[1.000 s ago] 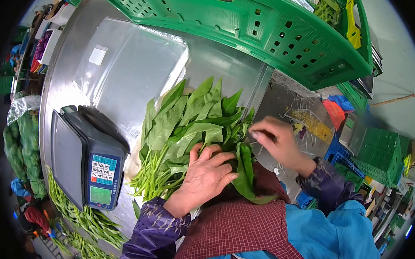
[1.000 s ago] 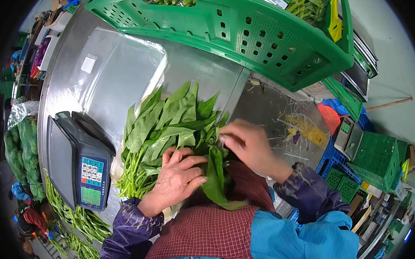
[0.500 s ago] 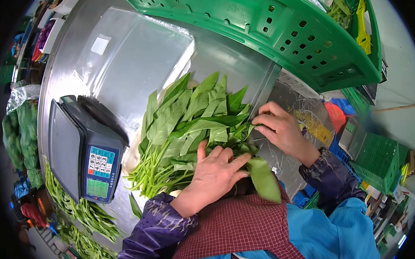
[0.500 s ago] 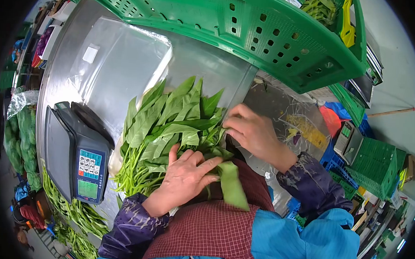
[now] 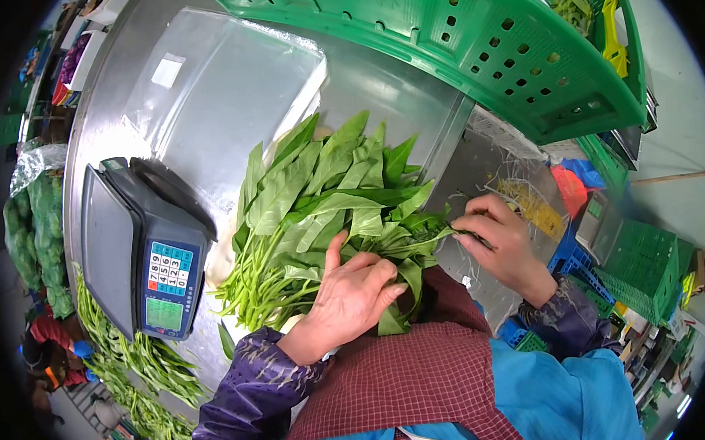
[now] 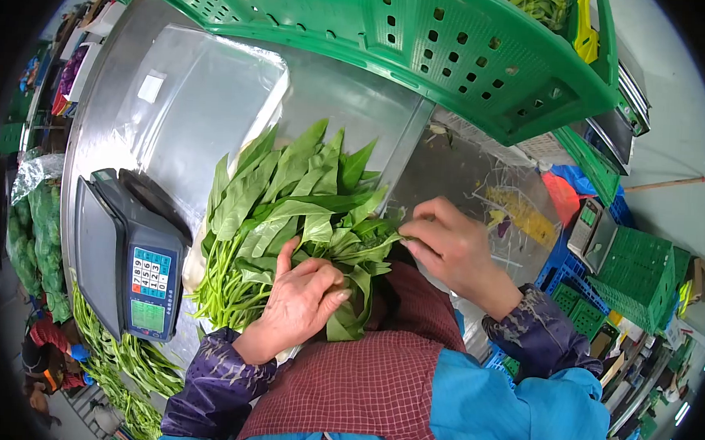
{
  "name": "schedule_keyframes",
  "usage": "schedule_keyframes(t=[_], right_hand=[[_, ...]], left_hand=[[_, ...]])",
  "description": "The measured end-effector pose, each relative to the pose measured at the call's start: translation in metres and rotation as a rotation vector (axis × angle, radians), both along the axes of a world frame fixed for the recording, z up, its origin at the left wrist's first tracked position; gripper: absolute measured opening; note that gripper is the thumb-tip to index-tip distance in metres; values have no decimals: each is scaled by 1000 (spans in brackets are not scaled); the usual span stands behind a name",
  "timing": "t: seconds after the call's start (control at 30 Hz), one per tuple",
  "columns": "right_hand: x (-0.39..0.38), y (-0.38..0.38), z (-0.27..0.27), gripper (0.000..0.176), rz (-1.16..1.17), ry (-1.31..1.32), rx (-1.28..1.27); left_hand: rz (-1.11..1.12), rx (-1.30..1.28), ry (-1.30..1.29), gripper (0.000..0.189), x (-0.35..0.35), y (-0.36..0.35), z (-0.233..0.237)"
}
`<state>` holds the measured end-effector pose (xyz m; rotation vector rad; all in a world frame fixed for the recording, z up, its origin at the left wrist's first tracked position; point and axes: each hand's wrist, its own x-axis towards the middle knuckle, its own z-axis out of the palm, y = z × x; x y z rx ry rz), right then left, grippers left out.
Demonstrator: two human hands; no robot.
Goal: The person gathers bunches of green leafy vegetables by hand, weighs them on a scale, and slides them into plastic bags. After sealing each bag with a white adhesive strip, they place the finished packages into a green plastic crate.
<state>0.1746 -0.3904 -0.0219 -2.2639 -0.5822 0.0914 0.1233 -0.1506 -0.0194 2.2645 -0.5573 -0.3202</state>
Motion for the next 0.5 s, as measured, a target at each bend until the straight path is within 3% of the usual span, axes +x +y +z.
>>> schedule_keyframes(t=[0.13,0.5], right_hand=[[-7,3,12,17,-9,-44,-19],[-9,3,19,24,-43,-79,-75]], left_hand=[[106,1,-142,12,-2,2,-4],[195,177,-118,31,-3,-4,-6]])
